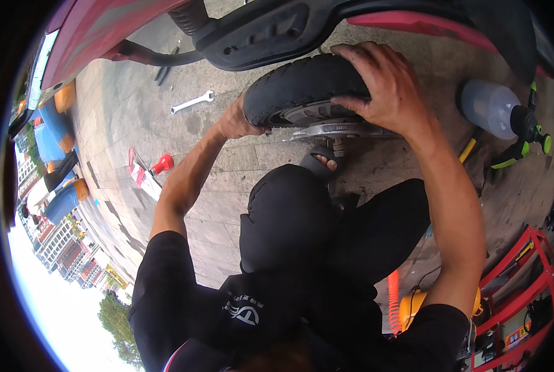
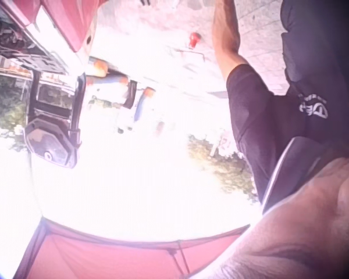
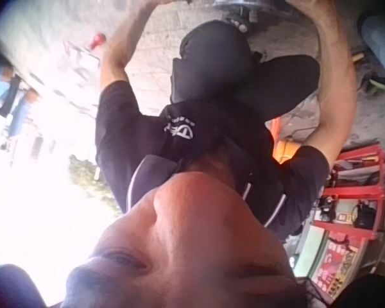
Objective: The person uses a metal tire lever to pry the tire bead off the rim of a red motorcycle's rear wheel. They repeatedly insert the lever, rotate the wheel, and reposition the tool to loosen the tire around the rim.
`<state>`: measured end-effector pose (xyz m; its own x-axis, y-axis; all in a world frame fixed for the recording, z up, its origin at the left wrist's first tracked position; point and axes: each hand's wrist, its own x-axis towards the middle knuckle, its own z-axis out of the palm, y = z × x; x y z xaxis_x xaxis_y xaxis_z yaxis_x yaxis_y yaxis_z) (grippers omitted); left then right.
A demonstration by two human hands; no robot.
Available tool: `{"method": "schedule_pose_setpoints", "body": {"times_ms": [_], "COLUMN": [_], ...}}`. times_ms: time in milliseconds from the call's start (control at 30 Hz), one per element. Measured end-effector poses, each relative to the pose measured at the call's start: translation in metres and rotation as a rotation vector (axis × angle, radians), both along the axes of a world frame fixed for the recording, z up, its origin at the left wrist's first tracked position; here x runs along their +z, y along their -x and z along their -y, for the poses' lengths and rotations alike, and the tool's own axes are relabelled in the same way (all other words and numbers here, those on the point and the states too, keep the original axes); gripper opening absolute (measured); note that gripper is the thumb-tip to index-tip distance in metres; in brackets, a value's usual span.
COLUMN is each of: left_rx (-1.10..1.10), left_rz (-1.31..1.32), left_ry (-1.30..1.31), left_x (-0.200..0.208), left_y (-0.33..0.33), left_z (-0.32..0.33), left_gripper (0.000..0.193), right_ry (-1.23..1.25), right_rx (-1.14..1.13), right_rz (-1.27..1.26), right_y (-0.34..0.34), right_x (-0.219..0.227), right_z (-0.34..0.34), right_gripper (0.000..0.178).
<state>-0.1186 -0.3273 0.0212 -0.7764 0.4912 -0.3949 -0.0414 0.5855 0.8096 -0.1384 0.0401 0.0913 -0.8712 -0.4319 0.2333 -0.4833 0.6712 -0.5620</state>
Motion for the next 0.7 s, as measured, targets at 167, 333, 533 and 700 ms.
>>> {"method": "schedule_pose_setpoints", "body": {"times_ms": [167, 333, 533, 700], "left_rx": [0.061, 0.034, 0.083, 0.102], "left_rz": [0.190, 0.270, 0.104, 0.058], "left_ry": [-0.017, -0.131, -0.110, -0.094], "left_x": [-0.002, -0.010, -0.012, -0.035], "left_y": [0.002, 0.017, -0.003, -0.024], "left_z": [-0.001, -0.001, 0.001, 0.004], "left_gripper": [0.078, 0.067, 0.080, 0.100], "right_ry": [-0.015, -0.005, -0.026, -0.041], "right_rx": [0.019, 0.022, 0.036, 0.032], "right_rz": [0.053, 0.028, 0.079, 0.101], "right_y": [0.000, 0.004, 0.003, 0.001], "right_x": [0.004, -0.001, 0.007, 0.014], "right_z": [-0.002, -0.004, -0.004, -0.005], "right_gripper": [0.077, 0.076, 0.079, 0.080]}}
